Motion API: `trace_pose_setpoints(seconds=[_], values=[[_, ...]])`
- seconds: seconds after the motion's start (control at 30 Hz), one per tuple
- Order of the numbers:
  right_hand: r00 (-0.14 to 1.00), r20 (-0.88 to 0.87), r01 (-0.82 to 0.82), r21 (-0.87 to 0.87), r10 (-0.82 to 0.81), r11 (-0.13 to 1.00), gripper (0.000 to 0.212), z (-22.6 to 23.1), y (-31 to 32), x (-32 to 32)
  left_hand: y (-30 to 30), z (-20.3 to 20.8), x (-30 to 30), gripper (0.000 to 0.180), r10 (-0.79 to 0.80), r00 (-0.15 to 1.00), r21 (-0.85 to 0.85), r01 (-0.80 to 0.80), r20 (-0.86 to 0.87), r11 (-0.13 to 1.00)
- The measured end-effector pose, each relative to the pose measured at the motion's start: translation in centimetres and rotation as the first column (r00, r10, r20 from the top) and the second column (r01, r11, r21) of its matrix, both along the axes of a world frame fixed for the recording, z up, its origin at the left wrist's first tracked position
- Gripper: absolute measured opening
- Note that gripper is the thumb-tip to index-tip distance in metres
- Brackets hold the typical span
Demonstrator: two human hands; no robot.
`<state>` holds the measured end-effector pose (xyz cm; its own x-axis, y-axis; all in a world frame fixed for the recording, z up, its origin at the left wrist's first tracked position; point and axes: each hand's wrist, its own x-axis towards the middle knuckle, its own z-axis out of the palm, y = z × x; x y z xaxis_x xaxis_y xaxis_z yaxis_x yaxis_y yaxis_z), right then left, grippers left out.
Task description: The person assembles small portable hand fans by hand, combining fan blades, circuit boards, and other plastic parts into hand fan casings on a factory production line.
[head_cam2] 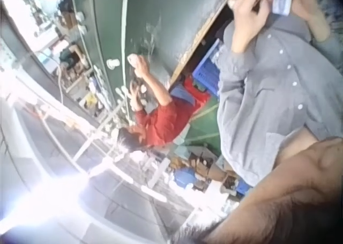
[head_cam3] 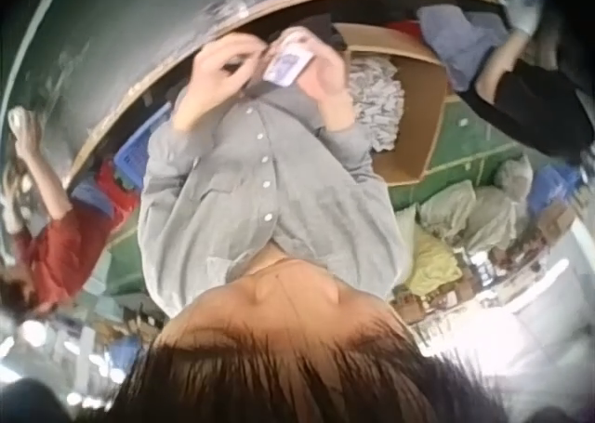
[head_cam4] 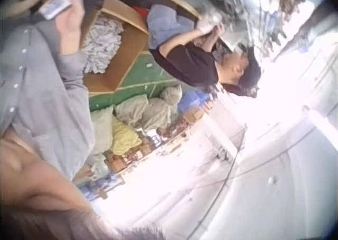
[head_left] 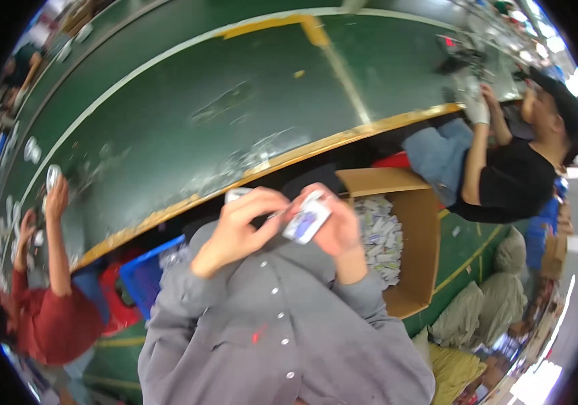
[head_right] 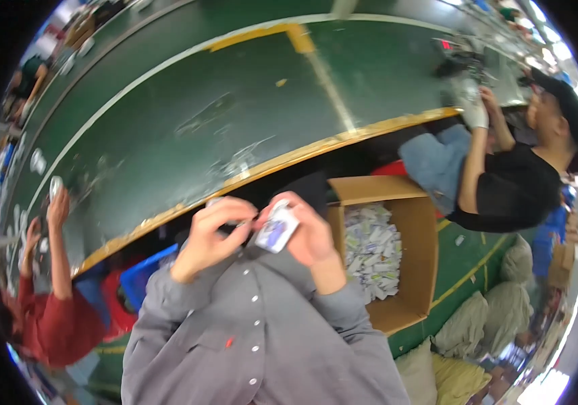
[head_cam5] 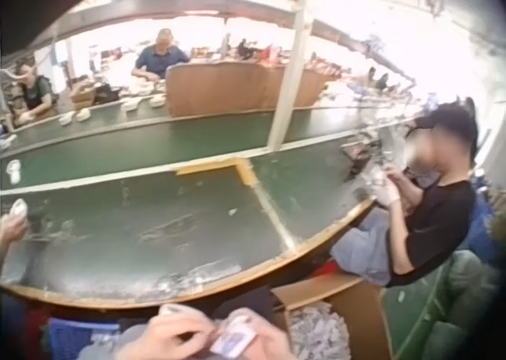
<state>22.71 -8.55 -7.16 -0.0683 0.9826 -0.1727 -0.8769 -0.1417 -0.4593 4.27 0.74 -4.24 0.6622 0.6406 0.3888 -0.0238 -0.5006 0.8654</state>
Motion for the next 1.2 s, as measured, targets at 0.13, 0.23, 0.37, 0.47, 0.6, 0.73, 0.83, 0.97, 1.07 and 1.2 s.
trace_pose_setpoints(seconds=[0.13, 0.23, 0.37, 0.47, 0.6, 0.73, 0.83, 0.97, 1.07, 1.2], values=[[0.931, 0.254, -0.275, 0.017, 0.262, 0.961, 0.038, -2.0, -0.1, -1.0, -0.4, 1.2, -0.4, 0.022, 0.095, 0.988, 0.232, -0.064, -0.125, 0.971], [0.869, 0.192, -0.469, 0.031, 0.455, 0.883, 0.028, -2.2, 0.0, -2.4, -0.7, 1.2, -1.1, 0.024, 0.117, 0.975, 0.323, -0.05, -0.191, 0.945], [0.866, 0.402, -0.352, 0.071, 0.296, 0.933, 0.02, -0.3, 0.4, -3.2, 0.0, 2.1, -1.2, 0.028, 0.112, 0.98, 0.416, -0.035, -0.162, 0.908], [0.921, 0.155, -0.375, 0.111, 0.357, 0.92, 0.023, -0.1, 1.0, -2.7, 0.1, 1.4, -1.2, 0.027, 0.081, 0.984, 0.342, -0.022, -0.159, 0.939], [0.909, 0.278, -0.334, 0.041, 0.311, 0.942, 0.03, 0.6, 1.1, -3.9, -0.8, 1.2, -1.4, 0.02, 0.133, 0.986, 0.088, -0.125, -0.099, 0.988], [0.916, 0.197, -0.37, 0.074, 0.35, 0.926, 0.031, 0.5, 0.8, -4.3, -2.1, -0.3, -2.3, 0.017, 0.142, 0.99, -0.333, -0.132, 0.008, 0.934], [0.925, 0.172, -0.36, 0.118, 0.338, 0.926, 0.034, 0.0, 0.3, -4.4, -2.7, -0.3, -2.3, 0.018, 0.132, 0.991, -0.545, -0.092, 0.033, 0.833], [0.934, 0.162, -0.348, 0.21, 0.318, 0.914, 0.036, -0.6, -0.4, -4.0, -2.9, 0.1, -1.6, 0.019, 0.071, 0.994, -0.602, -0.007, 0.083, 0.798], [0.939, 0.141, -0.341, 0.277, 0.313, 0.899, 0.036, -0.7, -0.8, -3.5, -2.7, 0.1, -1.3, 0.019, 0.006, 0.998, -0.567, 0.033, 0.067, 0.823], [0.925, 0.042, -0.351, 0.475, 0.378, 0.807, 0.038, 0.8, -2.2, -2.9, -0.9, 0.8, -1.9, 0.01, 0.114, 0.992, -0.623, -0.117, -0.045, 0.774]])
